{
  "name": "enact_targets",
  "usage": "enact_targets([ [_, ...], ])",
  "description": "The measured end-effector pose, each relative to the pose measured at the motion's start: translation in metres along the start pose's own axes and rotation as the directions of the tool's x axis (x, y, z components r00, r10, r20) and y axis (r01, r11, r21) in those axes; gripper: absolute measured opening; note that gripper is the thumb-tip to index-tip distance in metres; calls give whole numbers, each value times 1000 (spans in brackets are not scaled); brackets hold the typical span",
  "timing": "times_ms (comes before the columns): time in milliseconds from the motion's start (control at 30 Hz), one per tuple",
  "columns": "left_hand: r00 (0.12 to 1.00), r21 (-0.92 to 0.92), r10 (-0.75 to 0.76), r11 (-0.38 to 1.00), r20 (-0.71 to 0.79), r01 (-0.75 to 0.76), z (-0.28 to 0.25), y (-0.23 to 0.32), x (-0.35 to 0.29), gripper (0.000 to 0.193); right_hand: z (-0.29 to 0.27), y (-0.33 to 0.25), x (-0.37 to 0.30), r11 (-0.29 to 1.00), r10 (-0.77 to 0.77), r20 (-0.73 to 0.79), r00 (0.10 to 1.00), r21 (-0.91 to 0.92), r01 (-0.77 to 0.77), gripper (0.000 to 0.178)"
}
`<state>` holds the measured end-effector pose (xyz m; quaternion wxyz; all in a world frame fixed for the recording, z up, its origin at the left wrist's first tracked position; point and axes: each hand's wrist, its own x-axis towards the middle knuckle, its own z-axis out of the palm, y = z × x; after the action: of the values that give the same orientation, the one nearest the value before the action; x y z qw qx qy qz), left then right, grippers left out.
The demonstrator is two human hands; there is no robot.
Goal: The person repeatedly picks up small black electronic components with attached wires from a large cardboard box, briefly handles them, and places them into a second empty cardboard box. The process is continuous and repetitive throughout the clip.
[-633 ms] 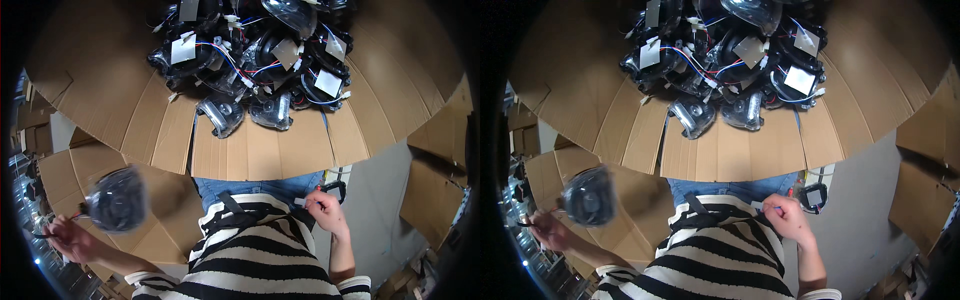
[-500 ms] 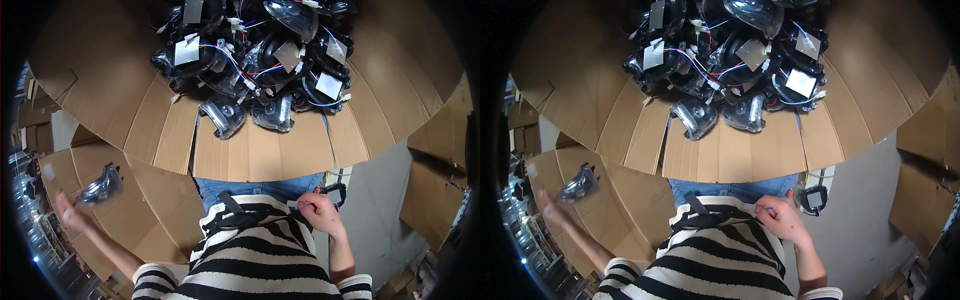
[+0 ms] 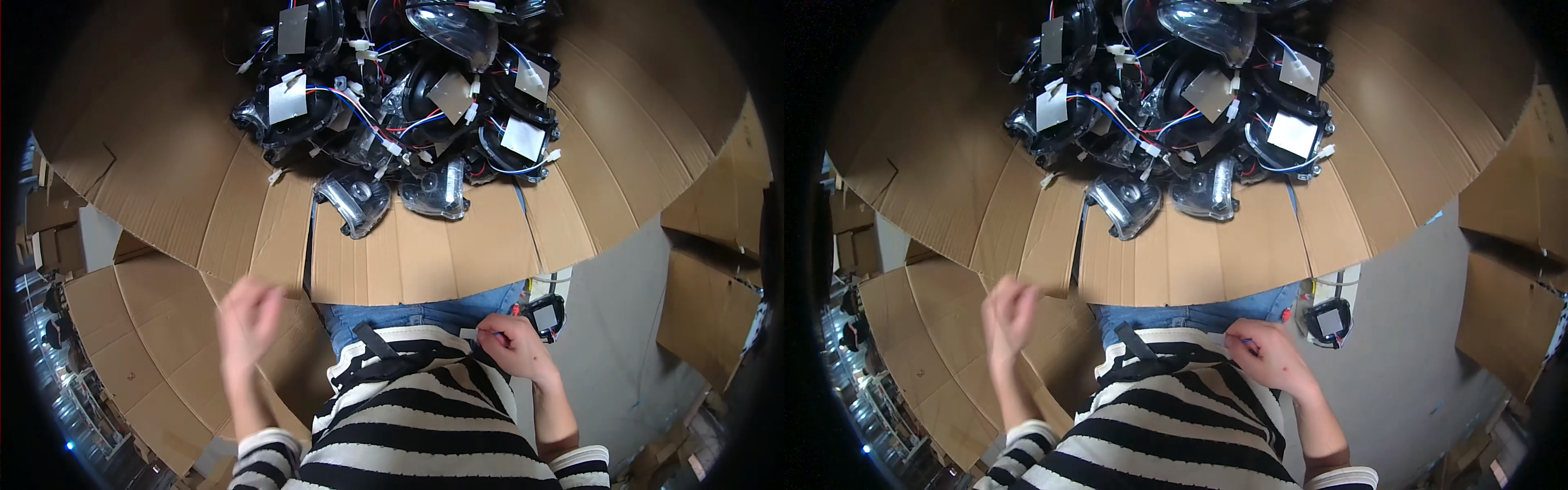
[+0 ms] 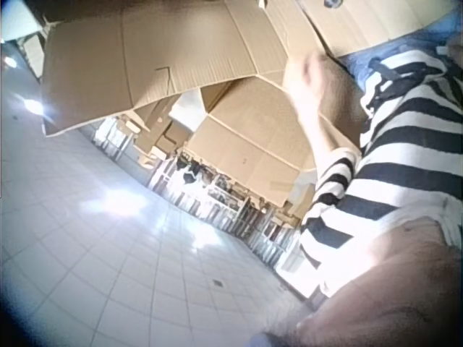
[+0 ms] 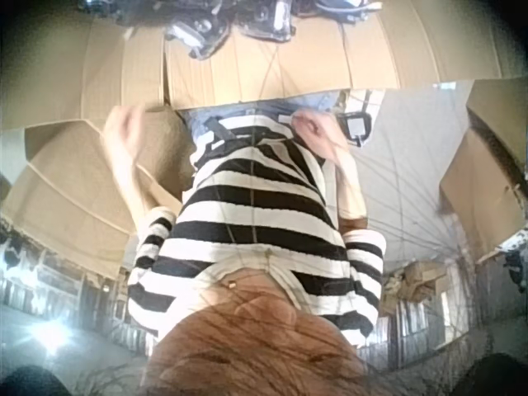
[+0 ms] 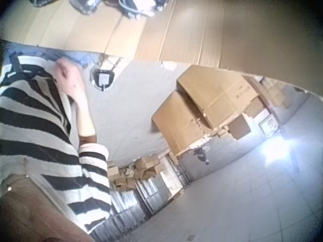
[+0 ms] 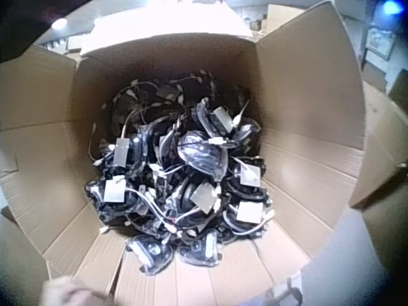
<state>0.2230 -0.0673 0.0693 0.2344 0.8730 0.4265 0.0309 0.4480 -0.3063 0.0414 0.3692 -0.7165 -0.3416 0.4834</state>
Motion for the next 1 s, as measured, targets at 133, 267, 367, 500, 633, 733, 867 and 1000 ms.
enact_targets([
  [133, 867, 11, 478, 875, 139, -484, 128, 23, 87, 27, -3, 0, -2, 997, -79, -70, 994, 20, 80, 2],
  [267, 822, 260, 330, 836, 465, -483, 206, 9, 144, 35, -7, 1, -13, 1000, 30, -66, 997, 9, -30, 4],
  [367, 795, 392, 218, 778, 566, -492, 236, 2, 156, 43, -4, 10, -20, 995, 84, -83, 993, 60, -80, 4],
  [500, 744, 508, 131, 653, 655, -562, 239, 9, 158, 52, -3, 11, -21, 992, 111, -70, 991, 74, -105, 4],
  [633, 632, 406, 351, 536, 691, -740, 214, 9, 128, 43, -3, 13, -19, 987, 93, -96, 991, 137, -79, 4],
  [733, 538, 226, 494, 557, 683, -799, 181, 4, 86, 35, -4, 14, -13, 990, 72, -77, 994, 126, -62, 4],
  [867, 566, 216, 409, 641, 716, -737, 188, 21, 83, 25, -7, 14, -7, 996, 52, -44, 998, 75, -49, 4],
  [1000, 805, 357, 247, 799, 539, -485, 216, 33, 121, 30, -7, 14, -11, 993, 72, -37, 997, 96, -68, 4],
])
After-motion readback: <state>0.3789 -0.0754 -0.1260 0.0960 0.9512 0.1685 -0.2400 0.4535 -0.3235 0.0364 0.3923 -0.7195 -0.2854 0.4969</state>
